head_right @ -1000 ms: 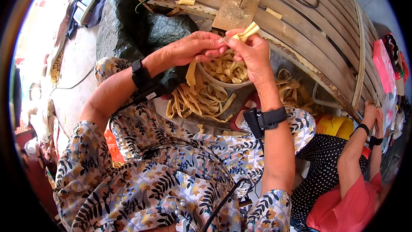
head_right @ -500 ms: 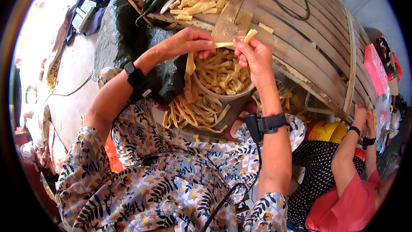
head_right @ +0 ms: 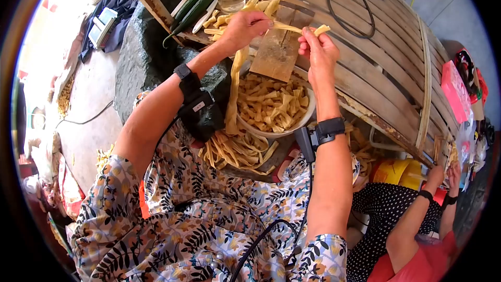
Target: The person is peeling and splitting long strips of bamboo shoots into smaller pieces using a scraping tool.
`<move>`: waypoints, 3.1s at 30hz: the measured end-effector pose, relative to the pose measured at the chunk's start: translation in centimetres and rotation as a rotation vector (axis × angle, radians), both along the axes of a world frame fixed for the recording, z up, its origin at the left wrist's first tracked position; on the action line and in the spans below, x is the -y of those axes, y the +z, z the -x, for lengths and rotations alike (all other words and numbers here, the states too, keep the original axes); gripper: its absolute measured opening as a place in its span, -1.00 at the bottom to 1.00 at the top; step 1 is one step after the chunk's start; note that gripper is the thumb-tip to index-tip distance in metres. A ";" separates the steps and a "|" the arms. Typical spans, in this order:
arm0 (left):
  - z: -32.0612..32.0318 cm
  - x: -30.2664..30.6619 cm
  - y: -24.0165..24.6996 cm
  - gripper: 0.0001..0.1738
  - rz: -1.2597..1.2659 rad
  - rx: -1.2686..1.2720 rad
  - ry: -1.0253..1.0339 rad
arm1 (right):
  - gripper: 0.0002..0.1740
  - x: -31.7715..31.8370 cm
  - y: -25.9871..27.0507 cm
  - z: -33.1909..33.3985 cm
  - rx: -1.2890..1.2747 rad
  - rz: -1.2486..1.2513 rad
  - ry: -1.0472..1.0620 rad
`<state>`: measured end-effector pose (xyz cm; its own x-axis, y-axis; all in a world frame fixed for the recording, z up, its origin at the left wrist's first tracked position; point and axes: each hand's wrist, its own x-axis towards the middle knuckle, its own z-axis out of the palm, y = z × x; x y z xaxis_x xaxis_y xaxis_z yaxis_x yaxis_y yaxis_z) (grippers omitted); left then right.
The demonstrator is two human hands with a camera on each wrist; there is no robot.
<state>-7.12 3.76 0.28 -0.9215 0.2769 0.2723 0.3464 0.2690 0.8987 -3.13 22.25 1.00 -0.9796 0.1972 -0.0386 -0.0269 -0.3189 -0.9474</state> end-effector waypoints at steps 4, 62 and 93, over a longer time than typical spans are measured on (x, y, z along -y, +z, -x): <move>0.7 -0.1 -0.3 -0.80 -0.012 -0.047 0.038 | -0.80 0.0 -0.3 0.7 -0.010 -0.002 0.000; -10.7 -0.2 -0.1 -0.87 0.267 -0.418 -0.331 | -0.77 -0.2 -0.3 -7.5 0.016 -0.839 0.366; -10.3 2.2 1.8 -0.81 0.193 0.056 -0.416 | -0.78 -3.8 -0.9 -8.7 0.314 -0.813 0.462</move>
